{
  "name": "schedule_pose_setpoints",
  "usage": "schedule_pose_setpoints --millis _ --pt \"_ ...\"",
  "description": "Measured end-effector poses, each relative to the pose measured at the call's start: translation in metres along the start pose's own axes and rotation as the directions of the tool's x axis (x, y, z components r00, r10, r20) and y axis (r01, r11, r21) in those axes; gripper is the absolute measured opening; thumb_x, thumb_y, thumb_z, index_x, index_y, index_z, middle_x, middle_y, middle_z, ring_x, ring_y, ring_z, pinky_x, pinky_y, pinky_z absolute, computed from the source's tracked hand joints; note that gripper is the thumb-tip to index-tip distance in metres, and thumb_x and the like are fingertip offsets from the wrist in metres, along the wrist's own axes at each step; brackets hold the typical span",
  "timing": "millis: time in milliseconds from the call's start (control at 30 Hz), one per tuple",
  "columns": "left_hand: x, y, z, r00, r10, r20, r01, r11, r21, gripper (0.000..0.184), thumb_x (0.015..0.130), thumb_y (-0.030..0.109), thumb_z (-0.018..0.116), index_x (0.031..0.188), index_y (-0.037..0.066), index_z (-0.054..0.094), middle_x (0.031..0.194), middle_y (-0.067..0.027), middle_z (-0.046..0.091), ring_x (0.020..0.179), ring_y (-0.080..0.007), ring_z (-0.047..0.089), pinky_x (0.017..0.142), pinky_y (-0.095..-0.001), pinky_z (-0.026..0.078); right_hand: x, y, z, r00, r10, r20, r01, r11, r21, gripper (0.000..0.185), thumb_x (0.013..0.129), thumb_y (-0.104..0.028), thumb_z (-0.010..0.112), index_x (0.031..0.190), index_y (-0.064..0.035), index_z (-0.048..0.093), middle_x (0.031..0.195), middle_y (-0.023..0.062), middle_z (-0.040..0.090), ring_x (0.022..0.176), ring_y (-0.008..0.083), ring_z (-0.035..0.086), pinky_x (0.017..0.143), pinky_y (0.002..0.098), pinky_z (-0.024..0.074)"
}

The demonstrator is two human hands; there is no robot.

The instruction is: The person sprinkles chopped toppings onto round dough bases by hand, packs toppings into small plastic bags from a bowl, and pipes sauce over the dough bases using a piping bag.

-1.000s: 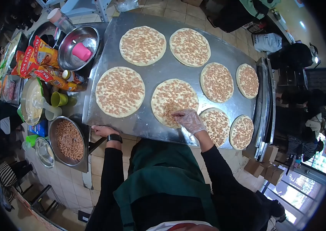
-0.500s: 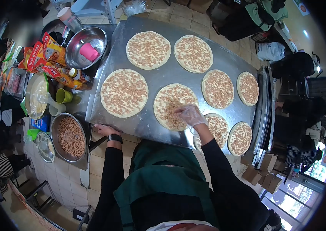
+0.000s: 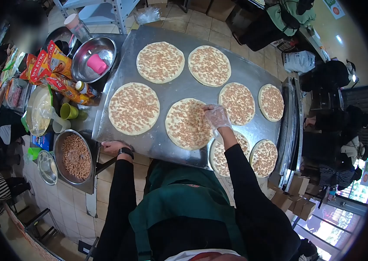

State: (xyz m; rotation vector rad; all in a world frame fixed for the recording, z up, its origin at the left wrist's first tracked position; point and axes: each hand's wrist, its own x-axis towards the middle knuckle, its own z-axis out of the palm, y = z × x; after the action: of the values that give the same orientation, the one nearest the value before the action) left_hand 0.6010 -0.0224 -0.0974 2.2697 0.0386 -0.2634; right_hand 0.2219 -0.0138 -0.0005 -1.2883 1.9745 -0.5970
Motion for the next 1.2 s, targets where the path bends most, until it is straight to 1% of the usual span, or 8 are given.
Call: schedule_pose_setpoints --millis 300,433,467,700,800,900,1067,1200 --pt "0.002 0.003 0.000 0.995 -0.093 0.043 0.092 0.995 0.024 0.054 0.095 0.043 0.030 0.109 -0.005 0.049 0.106 -0.0291 0.056 0.098 -0.0413 0.055 0.085 -0.0442 0.046 -0.042 0.022 -0.026 0.984 0.175 0.035 -0.171 0.981 -0.091 0.019 0.074 -0.017 0.058 0.087 -0.0123 0.071 0.087 0.0074 0.068 0.080 0.0191 0.064 0.077 0.0298 0.0492" --pt "0.024 -0.020 0.017 0.999 -0.045 0.021 0.044 0.998 0.048 0.055 0.095 0.040 0.029 0.111 -0.010 0.048 0.107 -0.0304 0.055 0.099 -0.0418 0.054 0.085 -0.0441 0.045 -0.053 0.064 -0.025 0.979 0.107 0.174 -0.204 0.560 0.803 0.019 0.077 -0.004 0.059 0.094 0.0023 0.065 0.085 0.0146 0.066 0.079 0.0204 0.064 0.070 0.0287 0.0530" --pt "0.048 -0.047 0.036 1.000 0.004 -0.003 -0.004 0.999 0.035 0.056 0.096 0.039 0.028 0.110 -0.011 0.048 0.107 -0.0308 0.055 0.099 -0.0421 0.054 0.084 -0.0445 0.045 -0.052 0.066 -0.030 0.971 0.179 0.157 -0.231 0.544 0.807 0.020 0.077 0.003 0.058 0.096 0.0077 0.061 0.086 0.0177 0.065 0.077 0.0226 0.064 0.069 0.0285 0.0541" --pt "0.025 -0.015 0.015 0.994 -0.098 0.041 0.099 0.995 -0.014 0.056 0.096 0.039 0.028 0.113 -0.011 0.048 0.111 -0.0301 0.054 0.100 -0.0424 0.053 0.089 -0.0425 0.044 0.003 0.132 -0.071 0.975 0.157 -0.157 -0.058 0.862 0.504 0.017 0.075 -0.009 0.062 0.089 -0.0023 0.068 0.081 0.0091 0.067 0.072 0.0174 0.064 0.067 0.0257 0.0519" --pt "0.017 -0.010 0.013 0.988 -0.133 0.079 0.137 0.989 -0.052 0.056 0.095 0.041 0.027 0.117 -0.007 0.046 0.115 -0.0279 0.053 0.103 -0.0410 0.053 0.090 -0.0424 0.043 0.031 0.120 -0.080 0.971 -0.054 -0.233 -0.017 0.956 -0.292 0.018 0.076 -0.016 0.060 0.090 -0.0105 0.070 0.081 0.0068 0.067 0.073 0.0178 0.064 0.069 0.0292 0.0513" --pt "-0.007 0.013 -0.003 0.986 -0.133 0.101 0.145 0.980 -0.133 0.056 0.095 0.043 0.027 0.119 -0.005 0.045 0.117 -0.0260 0.052 0.106 -0.0394 0.052 0.092 -0.0425 0.042 0.050 0.112 -0.094 0.953 0.209 -0.217 -0.209 0.978 0.026 0.018 0.075 -0.024 0.062 0.089 -0.0173 0.070 0.084 0.0070 0.066 0.078 0.0198 0.063 0.073 0.0323 0.0501" --pt "-0.006 0.007 0.000 0.995 -0.088 0.051 0.094 0.987 -0.134 0.062 0.094 0.045 0.028 0.114 -0.010 0.049 0.112 -0.0281 0.055 0.103 -0.0411 0.054 0.090 -0.0431 0.043 0.090 0.156 -0.111 0.901 -0.119 -0.417 0.061 0.987 -0.150 0.018 0.078 -0.003 0.055 0.090 -0.0038 0.069 0.087 0.0064 0.067 0.076 0.0146 0.060 0.072 0.0242 0.0480" --pt "0.013 -0.005 0.004 0.980 -0.119 0.159 0.133 0.988 -0.082 0.055 0.095 0.045 0.024 0.126 0.004 0.042 0.126 -0.0183 0.048 0.114 -0.0336 0.048 0.095 -0.0405 0.040 0.071 0.138 -0.147 0.903 0.059 -0.426 -0.014 0.994 0.107 0.022 0.079 -0.009 0.050 0.089 -0.0109 0.070 0.086 0.0088 0.067 0.077 0.0201 0.062 0.074 0.0288 0.0492"
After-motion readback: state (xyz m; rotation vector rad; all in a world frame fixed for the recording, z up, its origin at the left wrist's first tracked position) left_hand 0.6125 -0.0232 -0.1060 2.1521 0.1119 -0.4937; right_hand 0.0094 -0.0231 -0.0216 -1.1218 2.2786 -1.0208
